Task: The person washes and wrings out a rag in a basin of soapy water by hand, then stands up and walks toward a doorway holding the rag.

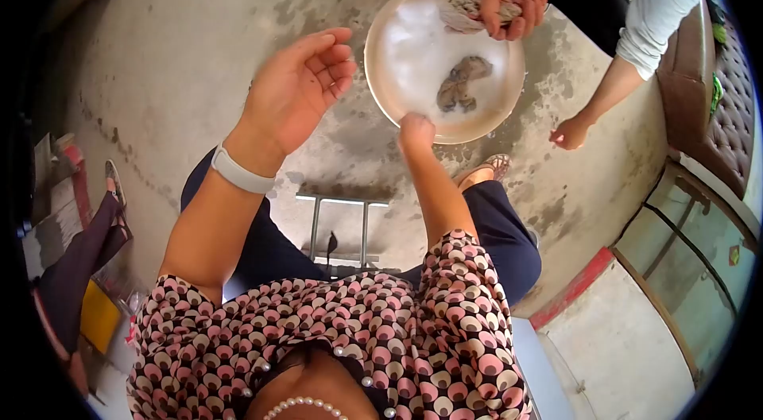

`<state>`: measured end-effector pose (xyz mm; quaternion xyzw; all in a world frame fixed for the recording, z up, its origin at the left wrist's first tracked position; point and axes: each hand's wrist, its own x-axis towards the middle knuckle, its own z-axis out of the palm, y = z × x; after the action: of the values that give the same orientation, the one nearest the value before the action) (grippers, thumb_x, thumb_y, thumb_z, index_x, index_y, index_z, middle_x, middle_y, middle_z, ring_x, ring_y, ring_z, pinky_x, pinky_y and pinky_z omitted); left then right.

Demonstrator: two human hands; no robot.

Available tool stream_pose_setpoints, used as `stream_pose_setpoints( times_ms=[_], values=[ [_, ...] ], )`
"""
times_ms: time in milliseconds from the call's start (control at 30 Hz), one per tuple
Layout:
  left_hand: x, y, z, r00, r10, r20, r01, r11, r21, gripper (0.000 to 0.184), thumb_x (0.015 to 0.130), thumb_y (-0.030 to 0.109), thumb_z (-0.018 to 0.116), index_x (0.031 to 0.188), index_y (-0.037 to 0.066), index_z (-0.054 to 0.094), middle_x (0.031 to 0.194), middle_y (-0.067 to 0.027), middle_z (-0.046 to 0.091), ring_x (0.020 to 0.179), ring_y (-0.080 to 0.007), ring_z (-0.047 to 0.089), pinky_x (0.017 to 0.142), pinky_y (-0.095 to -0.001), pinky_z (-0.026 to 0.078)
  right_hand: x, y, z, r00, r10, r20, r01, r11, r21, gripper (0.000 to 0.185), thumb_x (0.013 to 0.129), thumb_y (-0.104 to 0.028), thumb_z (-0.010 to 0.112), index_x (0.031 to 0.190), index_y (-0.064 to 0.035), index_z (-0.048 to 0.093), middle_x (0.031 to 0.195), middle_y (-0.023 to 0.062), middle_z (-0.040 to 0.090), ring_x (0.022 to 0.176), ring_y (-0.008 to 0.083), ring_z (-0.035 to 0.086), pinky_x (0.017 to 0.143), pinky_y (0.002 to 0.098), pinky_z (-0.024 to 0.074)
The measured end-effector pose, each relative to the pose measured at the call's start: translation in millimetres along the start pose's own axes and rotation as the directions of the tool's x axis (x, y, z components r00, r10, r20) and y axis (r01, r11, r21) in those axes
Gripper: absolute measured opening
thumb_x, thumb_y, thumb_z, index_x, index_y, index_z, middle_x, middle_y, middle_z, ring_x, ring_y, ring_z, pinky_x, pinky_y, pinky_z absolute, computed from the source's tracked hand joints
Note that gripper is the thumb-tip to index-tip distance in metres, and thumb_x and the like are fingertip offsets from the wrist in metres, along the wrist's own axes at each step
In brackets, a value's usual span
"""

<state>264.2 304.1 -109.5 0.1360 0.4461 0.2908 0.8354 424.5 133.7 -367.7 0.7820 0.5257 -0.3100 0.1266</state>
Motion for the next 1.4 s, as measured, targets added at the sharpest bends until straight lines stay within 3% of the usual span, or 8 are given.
stream_pose_setpoints(
  times_ms=[767,833,867,967,1167,1233,1300,1400],
  values=[
    [3,-18,-10,0.994,-0.092,-0.058,0.093,0.996,0.013,0.024,0.086,0.017,0.052,0.104,0.001,0.058,0.091,-0.0048,0.060,0.086,-0.0170,0.056,0.082,-0.0292,0.044,-16,-126,17,0.961,-0.216,0.171,0.161,0.943,0.291,0.019,0.067,-0.014,0.063,0.085,-0.0071,0.066,0.085,0.0123,0.065,0.084,0.0285,0.063,0.071,0.0379,0.0494],
    [2,-17,-7,0.992,-0.081,-0.094,0.080,0.997,-0.011,0.025,0.086,0.016,0.052,0.105,0.001,0.057,0.092,-0.0054,0.060,0.088,-0.0176,0.056,0.084,-0.0299,0.044,-28,-110,-39,0.932,-0.124,0.342,-0.046,0.891,0.451,0.021,0.069,-0.015,0.061,0.087,-0.0044,0.063,0.087,0.0142,0.064,0.085,0.0304,0.061,0.073,0.0391,0.0481],
    [1,-17,-8,0.991,-0.084,-0.100,0.084,0.996,-0.007,0.025,0.086,0.016,0.052,0.105,0.001,0.057,0.092,-0.0054,0.060,0.088,-0.0176,0.056,0.084,-0.0299,0.044,-27,-90,-8,0.990,-0.135,-0.047,0.139,0.836,0.532,0.024,0.073,-0.016,0.059,0.093,-0.0030,0.060,0.088,0.0179,0.061,0.086,0.0327,0.059,0.077,0.0388,0.0462],
    [-1,-18,-11,0.993,-0.064,-0.097,0.062,0.998,-0.023,0.025,0.087,0.016,0.051,0.106,0.001,0.057,0.093,-0.0058,0.060,0.089,-0.0177,0.056,0.084,-0.0300,0.044,-18,-42,27,0.894,0.106,-0.435,0.082,0.916,0.393,0.040,0.078,-0.022,0.057,0.115,-0.0072,0.051,0.098,0.0182,0.055,0.098,0.0365,0.050,0.085,0.0453,0.0412],
    [3,-23,-12,0.994,-0.080,-0.068,0.081,0.997,0.012,0.026,0.087,0.017,0.051,0.106,0.001,0.057,0.093,-0.0052,0.060,0.089,-0.0170,0.056,0.083,-0.0299,0.044,7,-41,35,0.979,0.148,-0.142,-0.144,0.989,0.035,0.040,0.081,-0.026,0.054,0.117,-0.0080,0.050,0.111,0.0152,0.055,0.108,0.0355,0.048,0.088,0.0466,0.0409],
    [5,-24,-11,0.993,-0.101,-0.068,0.102,0.995,0.013,0.025,0.086,0.017,0.052,0.106,0.002,0.057,0.091,-0.0046,0.060,0.088,-0.0166,0.056,0.083,-0.0294,0.044,27,-27,25,0.933,-0.168,0.319,0.198,0.978,-0.063,0.038,0.082,-0.028,0.052,0.114,-0.0071,0.054,0.117,0.0154,0.054,0.110,0.0351,0.049,0.090,0.0440,0.0416],
    [5,-23,-14,0.993,-0.099,-0.057,0.101,0.995,0.023,0.025,0.087,0.017,0.052,0.105,0.002,0.057,0.091,-0.0044,0.060,0.088,-0.0165,0.055,0.082,-0.0291,0.044,63,14,97,0.988,-0.123,0.096,0.004,0.636,0.772,0.044,0.078,-0.038,0.058,0.102,-0.0017,0.061,0.110,0.0190,0.059,0.104,0.0305,0.054,0.084,0.0369,0.0446],
    [8,-26,-11,0.995,-0.084,-0.052,0.085,0.996,0.019,0.024,0.086,0.017,0.052,0.103,0.002,0.058,0.090,-0.0041,0.060,0.087,-0.0165,0.055,0.082,-0.0290,0.044,38,-13,45,0.985,0.153,0.076,-0.170,0.822,0.544,0.041,0.073,-0.026,0.061,0.103,0.0022,0.058,0.104,0.0216,0.060,0.100,0.0324,0.057,0.081,0.0383,0.0451]
  ],
)
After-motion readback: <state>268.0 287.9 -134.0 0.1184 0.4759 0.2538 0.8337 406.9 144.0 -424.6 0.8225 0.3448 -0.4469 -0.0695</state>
